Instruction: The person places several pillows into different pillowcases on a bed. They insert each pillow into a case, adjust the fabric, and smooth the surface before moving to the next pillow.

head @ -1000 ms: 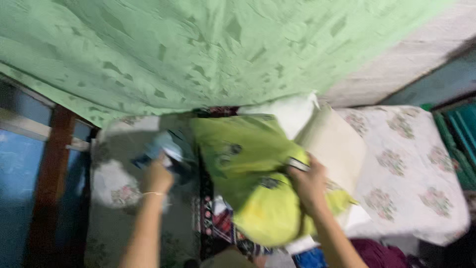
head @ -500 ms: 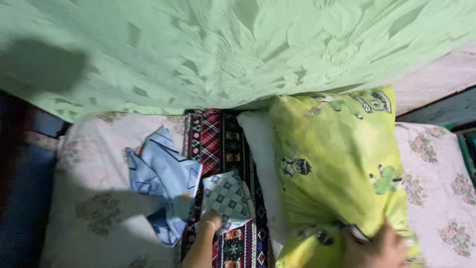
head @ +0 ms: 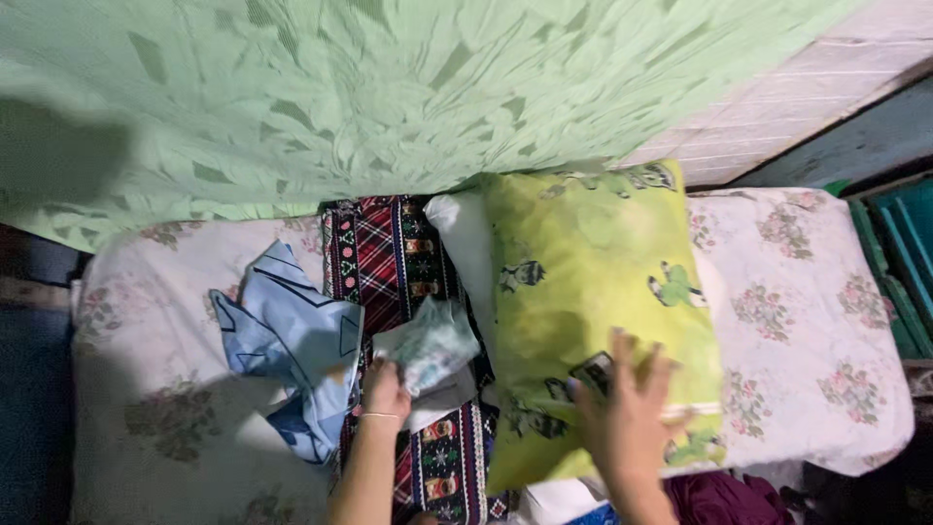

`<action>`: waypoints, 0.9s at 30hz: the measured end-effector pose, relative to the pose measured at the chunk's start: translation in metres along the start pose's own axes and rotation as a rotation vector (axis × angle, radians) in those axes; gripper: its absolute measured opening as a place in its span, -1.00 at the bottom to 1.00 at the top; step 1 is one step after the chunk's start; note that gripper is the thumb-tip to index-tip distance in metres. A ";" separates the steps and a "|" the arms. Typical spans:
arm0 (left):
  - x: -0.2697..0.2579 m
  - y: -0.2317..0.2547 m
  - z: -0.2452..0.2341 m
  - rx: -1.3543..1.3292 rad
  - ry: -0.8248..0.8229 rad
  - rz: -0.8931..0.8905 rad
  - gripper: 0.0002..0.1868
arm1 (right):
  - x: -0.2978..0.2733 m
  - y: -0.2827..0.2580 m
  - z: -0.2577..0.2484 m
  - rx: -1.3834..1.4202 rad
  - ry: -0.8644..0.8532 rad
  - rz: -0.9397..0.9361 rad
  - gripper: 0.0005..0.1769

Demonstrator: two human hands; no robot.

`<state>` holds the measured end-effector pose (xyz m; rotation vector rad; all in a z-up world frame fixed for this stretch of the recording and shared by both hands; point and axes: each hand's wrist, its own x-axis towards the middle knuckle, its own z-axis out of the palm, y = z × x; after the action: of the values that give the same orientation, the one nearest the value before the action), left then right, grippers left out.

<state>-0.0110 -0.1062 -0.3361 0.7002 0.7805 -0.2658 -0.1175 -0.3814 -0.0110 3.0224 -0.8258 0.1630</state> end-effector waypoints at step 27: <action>-0.166 0.107 0.156 -0.119 -0.073 -0.119 -0.79 | 0.049 -0.021 -0.052 1.678 -0.337 0.838 -0.67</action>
<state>0.0097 -0.1348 -0.0867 0.5304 0.7627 -0.3480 -0.0700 -0.3869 0.0462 3.4312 -3.3452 0.5872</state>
